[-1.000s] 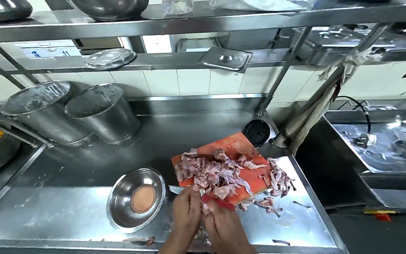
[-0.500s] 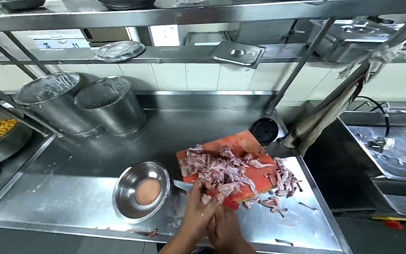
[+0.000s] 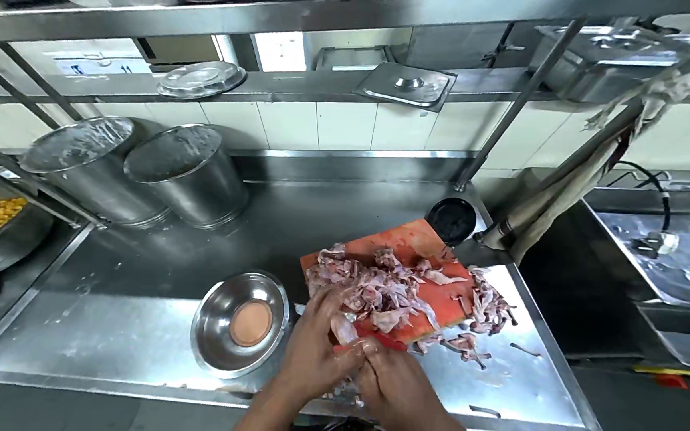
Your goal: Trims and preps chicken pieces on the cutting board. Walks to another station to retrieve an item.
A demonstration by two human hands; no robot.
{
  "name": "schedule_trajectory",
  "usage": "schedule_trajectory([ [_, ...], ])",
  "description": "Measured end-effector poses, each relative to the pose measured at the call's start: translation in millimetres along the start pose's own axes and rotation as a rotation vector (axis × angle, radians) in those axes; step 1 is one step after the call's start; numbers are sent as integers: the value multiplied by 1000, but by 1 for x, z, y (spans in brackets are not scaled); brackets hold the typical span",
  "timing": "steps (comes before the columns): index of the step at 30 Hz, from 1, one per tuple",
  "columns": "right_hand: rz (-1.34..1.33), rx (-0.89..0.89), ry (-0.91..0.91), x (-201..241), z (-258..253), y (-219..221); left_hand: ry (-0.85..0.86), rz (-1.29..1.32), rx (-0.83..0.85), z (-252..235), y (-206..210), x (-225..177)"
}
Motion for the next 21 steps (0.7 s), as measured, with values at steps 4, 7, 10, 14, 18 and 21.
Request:
schedule_trajectory([
  [4,36,18,24,-7,-5,1,114,-122,94,2,8,1],
  [7,135,-65,34,-3,-8,0,-93,339,100,8,26,3],
  [10,191,-207,22,0,-5,7,-256,793,13,12,40,-2],
  [14,194,-242,14,3,-4,9,-282,868,-34,12,34,-6],
  [18,174,-231,-26,8,-6,2,-290,923,-49,12,32,-11],
  [21,132,-228,-34,10,-5,2,-272,923,-114,11,32,-17],
])
Point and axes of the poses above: each hand's wrist, its own z-axis away from the middle knuckle, its own y-axis out of the palm, x = y × z, the point moved 4 cm from there along -z, towards the middle knuckle, and after that the axes turned 1 degree about -y, right-handed, at the moved point
